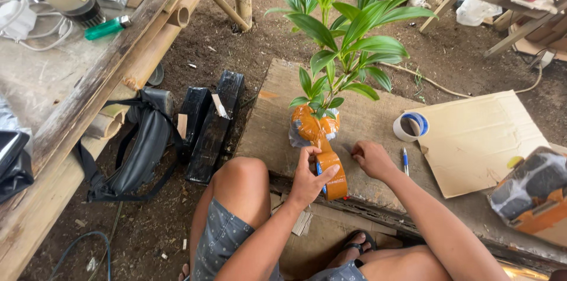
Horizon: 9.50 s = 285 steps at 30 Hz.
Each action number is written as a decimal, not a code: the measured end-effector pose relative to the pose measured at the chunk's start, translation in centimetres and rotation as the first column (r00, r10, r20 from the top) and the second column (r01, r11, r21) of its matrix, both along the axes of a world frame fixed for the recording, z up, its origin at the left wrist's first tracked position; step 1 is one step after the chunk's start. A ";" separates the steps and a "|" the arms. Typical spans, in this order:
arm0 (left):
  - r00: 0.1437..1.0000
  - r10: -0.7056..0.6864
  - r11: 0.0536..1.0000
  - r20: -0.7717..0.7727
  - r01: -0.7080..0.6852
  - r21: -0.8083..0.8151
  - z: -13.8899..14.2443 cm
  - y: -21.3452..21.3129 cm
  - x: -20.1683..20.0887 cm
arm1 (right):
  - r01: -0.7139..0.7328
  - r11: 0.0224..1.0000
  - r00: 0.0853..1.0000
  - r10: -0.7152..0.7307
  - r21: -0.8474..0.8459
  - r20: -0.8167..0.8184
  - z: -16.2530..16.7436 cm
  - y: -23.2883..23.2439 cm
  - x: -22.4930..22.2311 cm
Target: The person wraps the base of a potted plant with plastic and secures it with orange tape. They rotate the plant and apply multiple layers of tape to ensure the wrapping is tight.
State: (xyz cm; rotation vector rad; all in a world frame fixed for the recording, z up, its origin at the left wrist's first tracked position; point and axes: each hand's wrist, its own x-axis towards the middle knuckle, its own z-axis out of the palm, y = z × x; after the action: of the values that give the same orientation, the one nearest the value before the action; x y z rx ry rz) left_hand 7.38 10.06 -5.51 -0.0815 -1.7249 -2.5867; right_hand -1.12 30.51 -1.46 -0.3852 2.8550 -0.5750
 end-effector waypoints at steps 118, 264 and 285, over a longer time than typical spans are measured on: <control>0.892 0.440 0.850 0.104 -0.376 -0.370 2.5 -5.8 -14.1 | 0.589 0.424 0.760 -0.003 -0.687 0.650 2.8 -0.8 4.9; 0.995 -0.099 0.977 -0.034 0.091 -0.195 0.2 0.9 0.8 | -0.473 0.881 0.718 0.372 -0.021 -0.588 3.7 -0.3 2.1; 0.818 -0.480 0.679 0.317 0.575 -0.456 -0.3 -1.1 0.1 | -0.440 0.890 0.862 0.382 -0.117 -0.333 0.8 -4.7 -4.9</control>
State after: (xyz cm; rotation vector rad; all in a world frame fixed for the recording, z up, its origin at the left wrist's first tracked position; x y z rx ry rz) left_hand 7.48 8.94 -5.80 -0.4534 -2.8229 -2.3655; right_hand -6.02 25.84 -0.63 -1.1822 2.8565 -0.7549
